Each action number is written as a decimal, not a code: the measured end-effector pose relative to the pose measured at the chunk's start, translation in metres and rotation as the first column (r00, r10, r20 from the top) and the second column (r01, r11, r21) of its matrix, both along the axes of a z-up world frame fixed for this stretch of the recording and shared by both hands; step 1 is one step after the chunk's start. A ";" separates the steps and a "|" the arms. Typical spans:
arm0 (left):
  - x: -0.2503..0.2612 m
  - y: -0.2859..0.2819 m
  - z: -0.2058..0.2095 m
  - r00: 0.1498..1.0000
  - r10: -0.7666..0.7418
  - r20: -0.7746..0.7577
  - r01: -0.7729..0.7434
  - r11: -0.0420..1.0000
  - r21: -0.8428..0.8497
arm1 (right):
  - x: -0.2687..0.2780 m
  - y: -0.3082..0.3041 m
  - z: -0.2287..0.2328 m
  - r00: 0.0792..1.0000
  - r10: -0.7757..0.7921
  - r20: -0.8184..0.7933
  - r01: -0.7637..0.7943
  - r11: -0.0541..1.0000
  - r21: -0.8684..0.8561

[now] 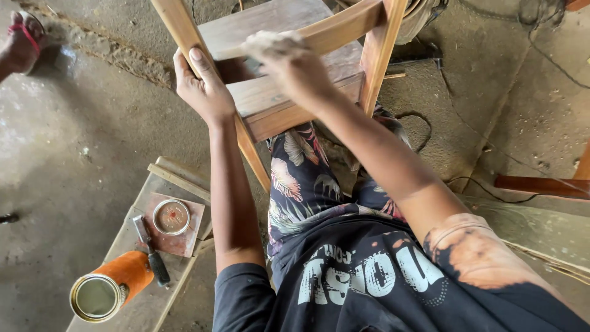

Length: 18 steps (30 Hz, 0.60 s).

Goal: Sanding a wooden chair using a sanding block to smooth the surface and prepare it for finishing.

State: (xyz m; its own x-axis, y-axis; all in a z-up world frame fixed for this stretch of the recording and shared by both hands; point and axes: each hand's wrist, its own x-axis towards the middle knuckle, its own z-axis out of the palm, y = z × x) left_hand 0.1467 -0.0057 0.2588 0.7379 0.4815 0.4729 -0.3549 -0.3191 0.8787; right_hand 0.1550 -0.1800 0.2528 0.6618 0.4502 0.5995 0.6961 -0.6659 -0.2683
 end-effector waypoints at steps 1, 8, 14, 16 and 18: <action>0.000 -0.001 0.002 1.000 -0.009 0.016 0.009 1.000 -0.003 | 0.000 -0.011 0.000 0.999 -0.024 -0.032 0.023 0.999 -0.028; 0.005 -0.002 0.003 0.999 -0.016 0.043 0.015 1.000 0.013 | 0.002 0.015 0.002 0.987 -0.135 -0.086 0.141 0.987 0.071; 0.003 -0.002 0.003 1.000 0.027 0.012 -0.028 0.998 0.054 | 0.003 0.021 -0.012 0.998 -0.057 0.034 0.059 0.994 -0.088; -0.002 -0.003 0.003 1.000 0.023 0.008 -0.023 0.998 0.059 | -0.004 0.009 -0.017 0.996 -0.040 0.085 0.051 0.989 -0.140; -0.002 -0.003 0.002 1.000 0.022 0.003 -0.022 0.998 0.060 | -0.010 0.002 -0.015 0.991 -0.016 0.136 0.043 0.980 -0.195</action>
State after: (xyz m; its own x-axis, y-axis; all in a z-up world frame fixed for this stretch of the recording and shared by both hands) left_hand 0.1448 -0.0082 0.2605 0.7262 0.4683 0.5032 -0.3496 -0.3787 0.8570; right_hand 0.1452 -0.1780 0.2374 0.5968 0.5499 0.5844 0.6958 -0.7173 -0.0357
